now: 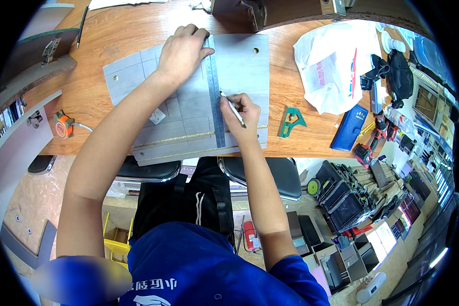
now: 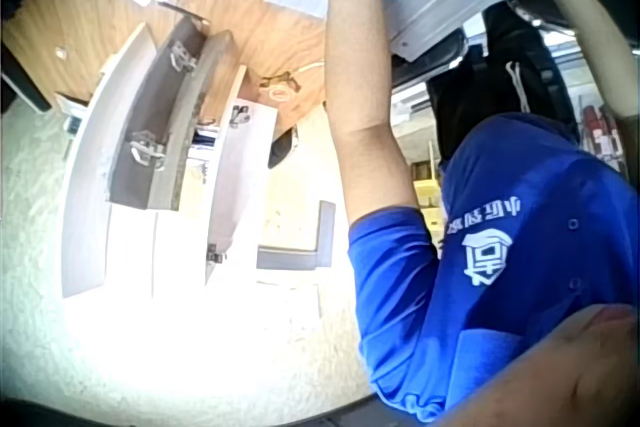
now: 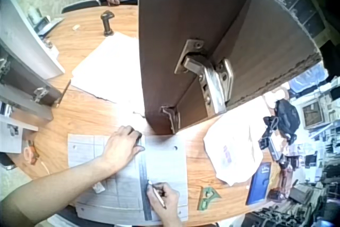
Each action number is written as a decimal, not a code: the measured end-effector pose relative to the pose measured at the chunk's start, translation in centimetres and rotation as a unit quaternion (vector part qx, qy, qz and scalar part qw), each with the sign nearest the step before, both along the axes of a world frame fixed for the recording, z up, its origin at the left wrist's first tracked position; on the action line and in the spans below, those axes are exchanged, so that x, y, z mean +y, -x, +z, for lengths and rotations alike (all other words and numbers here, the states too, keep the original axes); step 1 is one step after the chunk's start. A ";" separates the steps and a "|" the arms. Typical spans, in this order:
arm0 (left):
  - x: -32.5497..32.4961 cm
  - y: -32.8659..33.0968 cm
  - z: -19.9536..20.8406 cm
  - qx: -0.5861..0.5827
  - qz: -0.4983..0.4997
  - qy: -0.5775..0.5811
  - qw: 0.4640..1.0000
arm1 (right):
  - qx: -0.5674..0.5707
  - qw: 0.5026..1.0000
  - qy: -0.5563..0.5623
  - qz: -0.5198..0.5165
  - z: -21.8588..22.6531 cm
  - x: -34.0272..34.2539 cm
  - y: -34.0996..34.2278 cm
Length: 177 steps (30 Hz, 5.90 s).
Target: The person uses a metal ruler and a marker to draw straight lines on a rectangular wooden board. They repeatedly reposition the ruler to create a grid pattern of intersecting lines. After finishing the markings, the person lifts the board to inspect the lines and then walks across the room carrying it.
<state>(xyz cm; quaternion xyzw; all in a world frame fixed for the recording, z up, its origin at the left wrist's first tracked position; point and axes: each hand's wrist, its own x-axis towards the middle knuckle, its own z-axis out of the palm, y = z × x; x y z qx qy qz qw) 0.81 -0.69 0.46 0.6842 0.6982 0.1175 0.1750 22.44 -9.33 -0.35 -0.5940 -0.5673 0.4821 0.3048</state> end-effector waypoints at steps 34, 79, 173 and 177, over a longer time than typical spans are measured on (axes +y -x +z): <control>0.0 0.0 -0.1 -0.025 0.003 -0.006 1.000 | 0.018 0.999 -0.018 -0.025 -0.8 -0.1 -0.3; -0.1 -0.2 0.0 -0.007 0.008 -0.008 1.000 | 0.019 1.000 -0.011 -0.020 -0.2 -0.9 0.4; -0.1 0.0 -0.4 -0.007 -0.001 -0.007 1.000 | -0.017 0.997 -0.079 -0.019 0.6 -0.5 1.0; -0.1 0.4 -0.8 -0.016 0.000 -0.016 1.000 | -0.021 0.997 -0.065 -0.021 0.2 -0.4 0.9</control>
